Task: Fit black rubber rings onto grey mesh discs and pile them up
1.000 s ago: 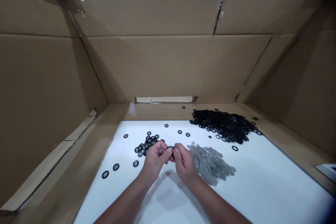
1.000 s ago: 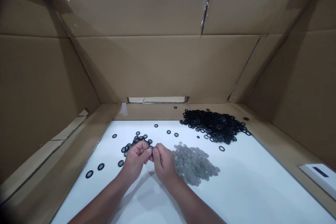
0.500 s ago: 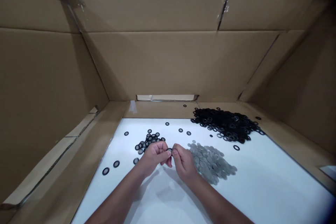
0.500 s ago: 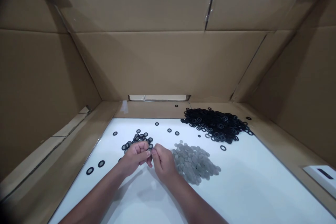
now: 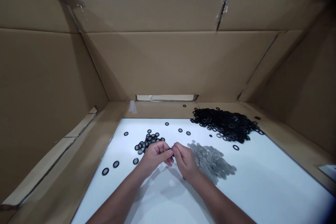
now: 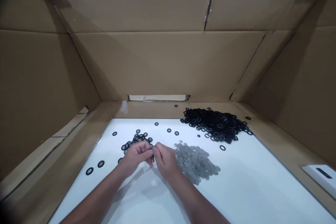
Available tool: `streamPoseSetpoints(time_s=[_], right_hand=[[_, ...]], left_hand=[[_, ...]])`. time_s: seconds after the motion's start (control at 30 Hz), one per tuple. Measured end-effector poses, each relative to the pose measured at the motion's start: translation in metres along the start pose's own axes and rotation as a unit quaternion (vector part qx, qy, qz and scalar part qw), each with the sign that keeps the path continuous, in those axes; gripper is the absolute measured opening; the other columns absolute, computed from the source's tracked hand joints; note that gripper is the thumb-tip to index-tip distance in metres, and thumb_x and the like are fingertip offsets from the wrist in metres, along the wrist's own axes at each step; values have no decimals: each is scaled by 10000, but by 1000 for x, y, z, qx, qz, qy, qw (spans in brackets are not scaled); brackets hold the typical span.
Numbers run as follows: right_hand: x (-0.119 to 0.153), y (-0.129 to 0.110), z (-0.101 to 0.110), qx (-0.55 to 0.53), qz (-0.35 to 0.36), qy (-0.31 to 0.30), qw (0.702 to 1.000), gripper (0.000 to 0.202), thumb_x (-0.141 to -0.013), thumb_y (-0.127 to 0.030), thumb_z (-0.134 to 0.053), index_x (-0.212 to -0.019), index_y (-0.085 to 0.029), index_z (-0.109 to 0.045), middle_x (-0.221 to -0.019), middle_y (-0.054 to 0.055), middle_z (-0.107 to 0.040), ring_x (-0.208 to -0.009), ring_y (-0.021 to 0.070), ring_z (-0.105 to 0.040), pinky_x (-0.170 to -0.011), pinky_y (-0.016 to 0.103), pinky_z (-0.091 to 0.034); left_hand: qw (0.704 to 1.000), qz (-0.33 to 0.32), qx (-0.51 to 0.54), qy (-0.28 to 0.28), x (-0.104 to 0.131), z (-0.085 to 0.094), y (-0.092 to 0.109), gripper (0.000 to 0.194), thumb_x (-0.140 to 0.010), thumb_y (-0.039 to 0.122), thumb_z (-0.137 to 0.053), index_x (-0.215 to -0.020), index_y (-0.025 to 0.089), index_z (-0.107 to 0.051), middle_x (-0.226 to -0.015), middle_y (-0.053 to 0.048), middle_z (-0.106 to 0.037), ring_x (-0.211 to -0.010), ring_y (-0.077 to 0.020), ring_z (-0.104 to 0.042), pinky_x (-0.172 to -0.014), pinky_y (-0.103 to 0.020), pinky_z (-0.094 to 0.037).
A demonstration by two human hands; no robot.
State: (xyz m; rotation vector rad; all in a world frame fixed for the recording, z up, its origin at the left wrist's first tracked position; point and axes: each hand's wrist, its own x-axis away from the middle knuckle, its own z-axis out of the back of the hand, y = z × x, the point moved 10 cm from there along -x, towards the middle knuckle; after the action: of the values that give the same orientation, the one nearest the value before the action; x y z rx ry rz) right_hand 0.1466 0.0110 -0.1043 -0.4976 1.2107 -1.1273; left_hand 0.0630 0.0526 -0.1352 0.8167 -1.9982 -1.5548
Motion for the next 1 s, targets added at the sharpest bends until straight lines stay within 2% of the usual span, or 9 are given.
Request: streamPoseSetpoints(time_s=[0.23,0.43,0.53,0.67,0.77,0.87,1.0], right_hand=[[1,-9,5,81,35,23,996,358,-990,-222,-389,-633,-215,-363,-532,-49,-443,-480,103,-424,-508,239,-299],[1,-21,3,160,104,6,982,308,-965,-174,-391,-661,-217,-366,-587,-37,-422,-517,115,-398,-528,262,-276],[0,-23,5,167,110,11,980,308,-965,-165,-389,-664,-219,-356,-586,-39,-412,-514,115,-390,-524,263,-273],[0,-18,5,151,87,12,985,315,-970,-184,-391,-660,-220,-350,-579,-46,-392,-498,112,-384,-514,258,-277],[2,-9,11,117,40,53,991,327,-984,-224,-388,-659,-221,-357,-559,-49,-394,-488,113,-401,-505,252,-288],[6,2,15,52,-18,99,994,337,-1005,-266,-368,-672,-220,-393,-522,-52,-440,-468,113,-440,-496,241,-319],[5,3,8,1,-29,77,997,338,-1006,-290,-381,-688,-208,-458,-580,-25,-535,-521,121,-511,-531,238,-368]], left_hand=[[999,28,-20,-15,1,-3,1,337,-795,385,-735,-703,146,-516,-603,-32,-685,-586,-122,-656,-553,-190,-463],[996,72,-42,-20,4,1,-5,381,-741,418,-774,-681,151,-509,-553,-2,-647,-627,-164,-703,-567,-199,-459],[996,72,-56,-18,4,3,-3,379,-749,423,-766,-685,151,-511,-528,14,-619,-638,-164,-706,-568,-192,-457],[996,69,-55,-21,4,0,-2,352,-768,407,-754,-711,148,-523,-558,-4,-638,-599,-142,-672,-588,-218,-499],[999,50,-8,-18,4,-8,-2,315,-796,406,-727,-773,143,-555,-633,-16,-646,-599,-138,-636,-586,-267,-547],[999,7,35,11,4,-12,-1,281,-832,404,-688,-835,140,-591,-686,-12,-619,-646,-142,-618,-580,-283,-570],[997,-39,40,58,3,-4,2,266,-855,398,-666,-820,142,-602,-687,-12,-609,-626,-124,-588,-558,-248,-551]])
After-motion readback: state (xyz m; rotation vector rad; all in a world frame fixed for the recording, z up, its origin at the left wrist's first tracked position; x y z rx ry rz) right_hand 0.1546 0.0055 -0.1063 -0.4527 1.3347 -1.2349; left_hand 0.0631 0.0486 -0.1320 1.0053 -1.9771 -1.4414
